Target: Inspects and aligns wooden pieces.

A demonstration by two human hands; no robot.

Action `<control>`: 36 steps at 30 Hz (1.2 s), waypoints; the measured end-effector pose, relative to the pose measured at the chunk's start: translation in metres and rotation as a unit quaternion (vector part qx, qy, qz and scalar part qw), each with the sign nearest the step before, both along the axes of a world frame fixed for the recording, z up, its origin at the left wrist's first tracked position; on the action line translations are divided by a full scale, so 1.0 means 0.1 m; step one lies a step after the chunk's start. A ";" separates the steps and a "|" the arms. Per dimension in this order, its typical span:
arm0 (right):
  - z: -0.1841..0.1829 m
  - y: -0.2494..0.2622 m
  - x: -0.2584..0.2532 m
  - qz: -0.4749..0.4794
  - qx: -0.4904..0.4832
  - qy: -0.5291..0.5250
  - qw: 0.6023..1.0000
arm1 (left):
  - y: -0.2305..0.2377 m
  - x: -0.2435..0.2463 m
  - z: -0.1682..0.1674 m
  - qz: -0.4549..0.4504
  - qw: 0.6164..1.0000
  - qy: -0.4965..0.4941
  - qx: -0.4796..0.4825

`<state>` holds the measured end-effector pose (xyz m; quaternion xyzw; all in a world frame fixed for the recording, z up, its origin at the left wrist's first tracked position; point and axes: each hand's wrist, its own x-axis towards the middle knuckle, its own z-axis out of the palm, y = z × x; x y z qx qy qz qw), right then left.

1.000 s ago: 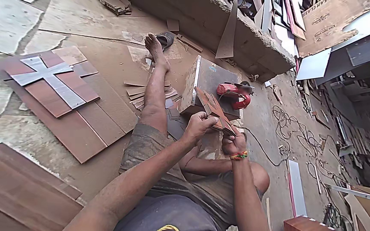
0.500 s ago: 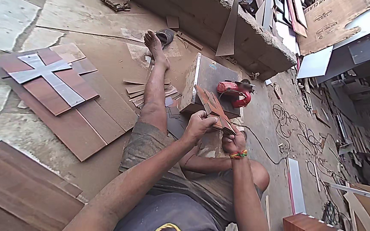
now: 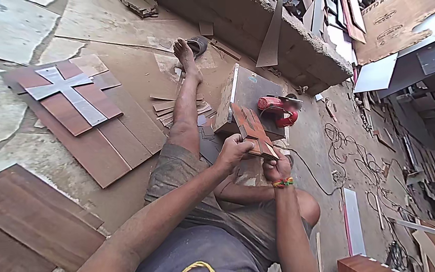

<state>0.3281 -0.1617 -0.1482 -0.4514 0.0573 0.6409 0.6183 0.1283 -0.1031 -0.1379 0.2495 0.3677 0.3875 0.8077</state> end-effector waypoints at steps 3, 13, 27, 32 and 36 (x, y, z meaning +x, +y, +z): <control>-0.01 -0.01 -0.01 0.017 -0.029 -0.051 0.998 | -0.05 -0.06 -0.05 -0.011 1.000 0.006 -0.014; -0.06 -0.05 -0.11 0.054 -0.117 -0.165 0.978 | -0.32 -0.34 -0.34 -0.065 0.997 -0.033 -0.031; -0.14 -0.08 -0.24 0.084 -0.188 -0.254 0.945 | -0.39 -0.35 -0.50 -0.034 0.990 0.139 -0.006; -0.17 -0.10 -0.23 0.104 -0.186 -0.264 0.941 | -0.37 -0.41 -0.52 -0.061 0.975 0.212 0.026; -0.17 -0.11 -0.24 0.112 -0.178 -0.272 0.939 | -0.31 -0.46 -0.55 -0.108 0.956 0.264 0.061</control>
